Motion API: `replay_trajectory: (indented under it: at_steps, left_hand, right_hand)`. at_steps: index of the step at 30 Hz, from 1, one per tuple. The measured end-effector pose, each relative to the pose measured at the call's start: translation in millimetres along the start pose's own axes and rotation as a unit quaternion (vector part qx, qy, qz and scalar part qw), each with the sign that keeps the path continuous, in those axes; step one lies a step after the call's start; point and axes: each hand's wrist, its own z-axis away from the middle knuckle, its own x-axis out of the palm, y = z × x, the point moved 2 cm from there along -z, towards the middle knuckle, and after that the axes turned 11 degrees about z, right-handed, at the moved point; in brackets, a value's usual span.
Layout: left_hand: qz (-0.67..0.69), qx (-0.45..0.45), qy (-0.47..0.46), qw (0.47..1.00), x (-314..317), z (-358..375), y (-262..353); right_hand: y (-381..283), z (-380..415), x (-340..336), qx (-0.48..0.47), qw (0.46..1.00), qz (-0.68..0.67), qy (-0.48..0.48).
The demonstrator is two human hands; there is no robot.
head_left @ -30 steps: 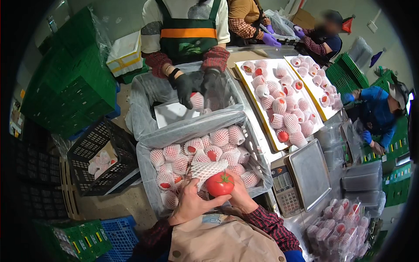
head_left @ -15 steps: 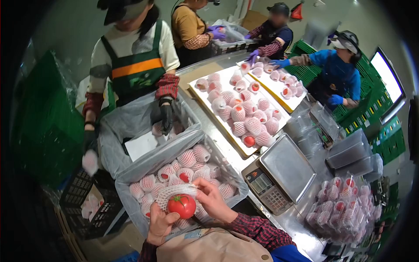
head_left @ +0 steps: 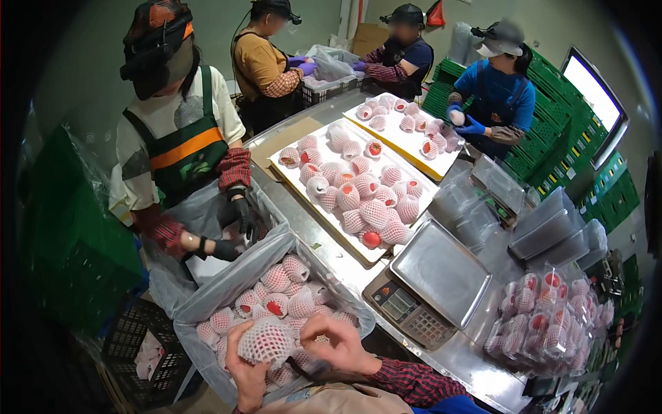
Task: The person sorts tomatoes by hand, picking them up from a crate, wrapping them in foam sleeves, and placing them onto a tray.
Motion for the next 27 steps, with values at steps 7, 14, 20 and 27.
replay_trajectory:
  at_steps: [7, 14, 20, 27]
  left_hand:
    - [-0.316, 0.136, -0.162, 0.925, 59.1, -6.7, -27.7]
    - [-0.301, -0.104, -0.244, 0.916, 26.8, 33.0, -69.5]
    - [-0.523, 0.040, -0.205, 0.826, -30.6, 122.6, -72.9]
    - [-0.481, -0.220, -0.104, 0.842, -62.3, 202.9, -80.3]
  right_hand:
    - [33.4, 13.2, -10.4, 0.396, 0.855, -0.334, -0.021]
    - [151.0, -36.2, -193.0, 0.310, 0.887, 0.310, 0.146]
    - [290.4, -91.0, -327.9, 0.183, 0.867, 0.434, 0.164]
    - [363.6, -119.3, -345.5, 0.206, 0.779, 0.591, 0.038]
